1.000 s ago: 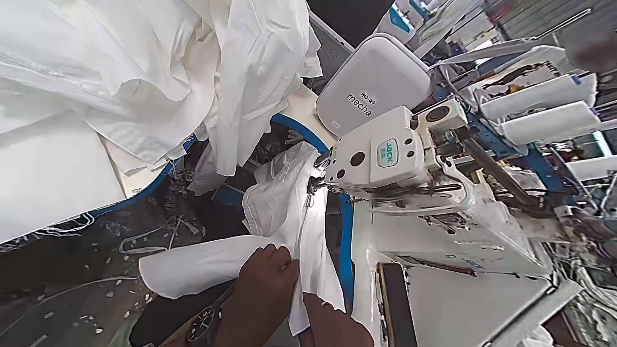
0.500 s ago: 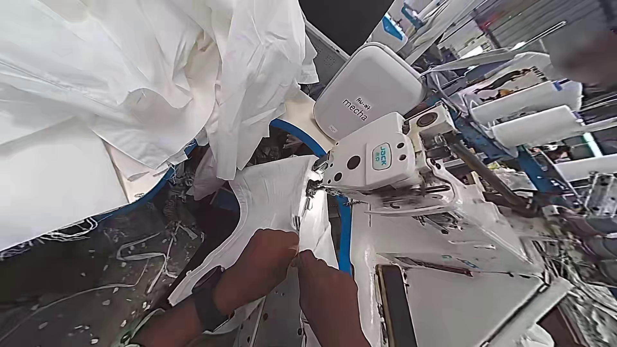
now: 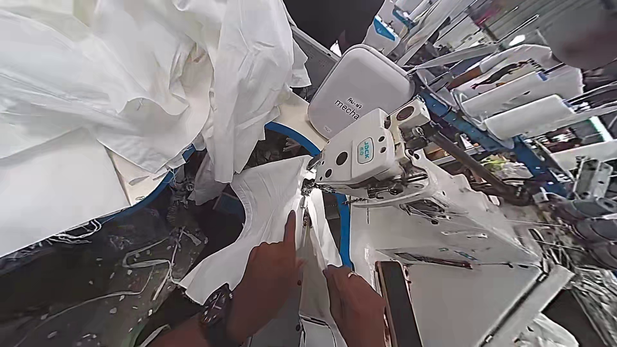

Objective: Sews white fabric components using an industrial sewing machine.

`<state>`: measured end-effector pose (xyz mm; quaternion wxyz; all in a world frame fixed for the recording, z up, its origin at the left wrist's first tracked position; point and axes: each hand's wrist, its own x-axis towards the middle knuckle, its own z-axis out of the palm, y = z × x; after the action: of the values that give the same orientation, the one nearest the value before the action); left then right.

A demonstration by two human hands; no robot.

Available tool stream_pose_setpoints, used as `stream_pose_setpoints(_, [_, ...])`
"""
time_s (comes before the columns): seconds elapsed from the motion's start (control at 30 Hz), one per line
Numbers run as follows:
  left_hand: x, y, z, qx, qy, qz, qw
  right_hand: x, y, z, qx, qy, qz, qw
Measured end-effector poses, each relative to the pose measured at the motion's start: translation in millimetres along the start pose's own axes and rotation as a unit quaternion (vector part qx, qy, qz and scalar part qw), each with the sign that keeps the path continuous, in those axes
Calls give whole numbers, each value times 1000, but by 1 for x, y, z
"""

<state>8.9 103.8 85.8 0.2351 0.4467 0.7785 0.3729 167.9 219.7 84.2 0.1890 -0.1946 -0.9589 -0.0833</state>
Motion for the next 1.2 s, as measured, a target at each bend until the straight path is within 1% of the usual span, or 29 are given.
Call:
stream_pose_setpoints(0.03, [-9, -10, 9, -46, 49, 23, 997, -3, -8, 3, 12, 6, -11, 1000])
stream_pose_setpoints(0.07, [-14, -17, 16, -100, 60, 46, 992, -3, -18, 3, 27, 14, -22, 999])
stream_pose_setpoints(0.1, [-13, -25, 24, -128, 79, 80, 985, 2, -30, 3, 42, 24, -28, 998])
stream_pose_setpoints(0.17, [-5, -36, 33, -139, 110, 129, 976, 12, -50, 1, 46, 32, -30, 998])
stream_pose_setpoints(0.23, [1, -40, 33, -145, 109, 132, 974, 17, -58, 0, 46, 33, -16, 998])
stream_pose_setpoints(0.3, [5, -43, 27, -168, 90, 118, 975, 19, -60, -3, 61, 34, 10, 998])
stream_pose_setpoints(0.4, [3, -44, 26, -192, 85, 113, 971, 15, -65, 0, 109, 68, 51, 990])
stream_pose_setpoints(0.5, [-4, -43, 32, -188, 125, 117, 967, 12, -68, 15, 88, 119, 18, 989])
stream_pose_setpoints(0.57, [-4, -45, 42, -194, 170, 132, 957, 16, -63, 22, 79, 139, 7, 987])
stream_pose_setpoints(0.67, [8, -54, 53, -229, 215, 173, 934, 24, -55, 34, 125, 155, 15, 980])
stream_pose_setpoints(0.8, [29, -54, 56, -211, 261, 196, 921, 26, -52, 48, 163, 189, 15, 968])
stream_pose_setpoints(0.93, [52, -53, 55, -137, 313, 196, 919, 41, -43, 55, 153, 191, 26, 969])
stream_pose_setpoints(1.03, [64, -49, 54, -101, 309, 201, 924, 53, -37, 62, 142, 201, 56, 968])
stream_pose_setpoints(1.13, [72, -47, 50, -87, 305, 207, 926, 60, -42, 62, 133, 168, 91, 973])
stream_pose_setpoints(1.2, [72, -51, 46, -111, 289, 208, 928, 62, -45, 62, 124, 149, 94, 977])
